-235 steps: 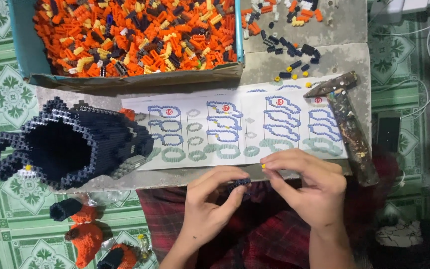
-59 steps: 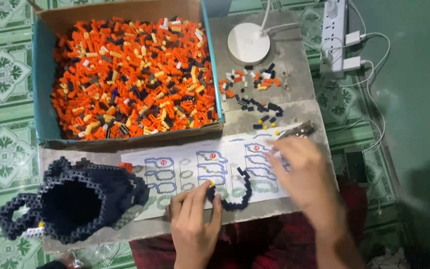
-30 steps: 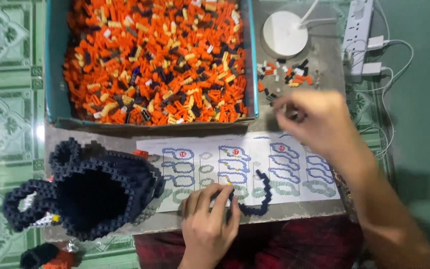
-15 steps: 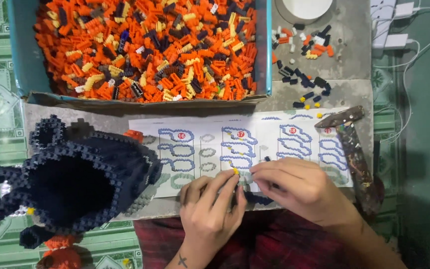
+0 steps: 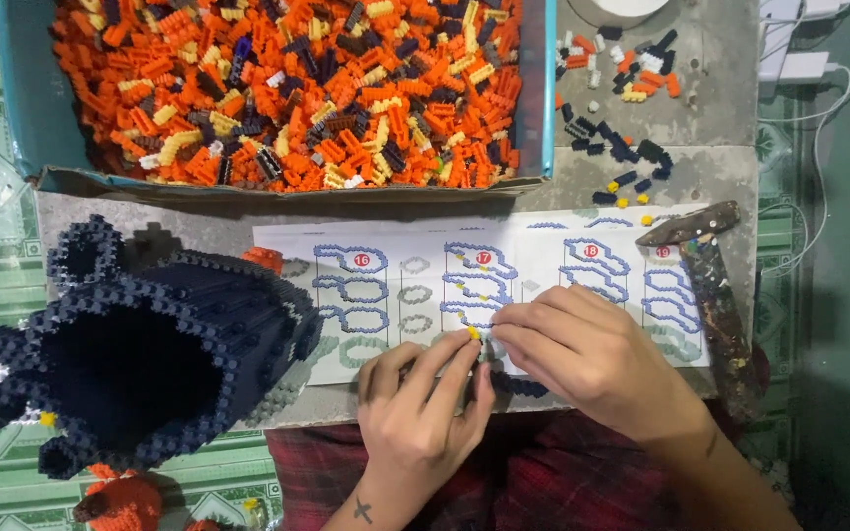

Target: The person assembles a small toy by connecting dark blue and yellow plastic pieces while following a printed instruction sheet. They pick pieces from a nearby pile and attach them to a growing structure on the table.

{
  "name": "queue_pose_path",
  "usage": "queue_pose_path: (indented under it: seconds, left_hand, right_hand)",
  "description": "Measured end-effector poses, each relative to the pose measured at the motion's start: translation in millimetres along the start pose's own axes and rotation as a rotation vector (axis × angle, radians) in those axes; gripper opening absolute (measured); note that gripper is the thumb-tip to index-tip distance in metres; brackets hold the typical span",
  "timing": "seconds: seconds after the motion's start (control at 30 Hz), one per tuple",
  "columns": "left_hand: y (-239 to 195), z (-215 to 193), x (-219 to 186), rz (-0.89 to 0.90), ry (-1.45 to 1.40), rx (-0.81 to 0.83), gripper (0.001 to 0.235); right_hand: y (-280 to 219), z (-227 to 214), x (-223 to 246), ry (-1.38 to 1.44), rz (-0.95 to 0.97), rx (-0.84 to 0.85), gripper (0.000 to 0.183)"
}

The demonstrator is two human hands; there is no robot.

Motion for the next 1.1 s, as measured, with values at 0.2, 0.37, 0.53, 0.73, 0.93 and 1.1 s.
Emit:
queue_pose_path:
  seconds: [0.2,0.37,0.53,0.73,0.93,1.1]
  left_hand:
    - [1,-1,1,-0.006,-0.021,-0.004,0.028]
    - [1,-2,3,-0.004,-0.022,0.01,0.027]
    - [1,-2,3,0.009,-0.019,0.007,0.029]
    - [2,-2,3,0.004,-0.024,0.018,0.028]
    - [2,-2,3,0.005,-0.023,0.011,0.027]
    - [1,-3,4,0.008,-0.027,0.025,0.029]
  right_hand:
    - [5,7,-5,0.179,0.062,-0.121,0.025]
    - [0,21,-11,0.179,0.075,-0.168,0.026]
    - [1,22,-13,0.196,0.079,-0.171,0.025]
    - [3,23,-13,0.189,0.068,-0.162,0.023]
    - [8,17,-7,0.18,0.057,-0.126,0.024]
    - [16,5,2,0.06,-0.008,0.021,0.021]
Point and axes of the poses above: each hand's wrist, its own y-axis towards the middle knuckle, its own z-axis out of the palm, x = y × z, the point moved 1 cm from there along y, towards the middle knuckle, and after that the axes turned 8 degrees about y, right-handed, at the moved point
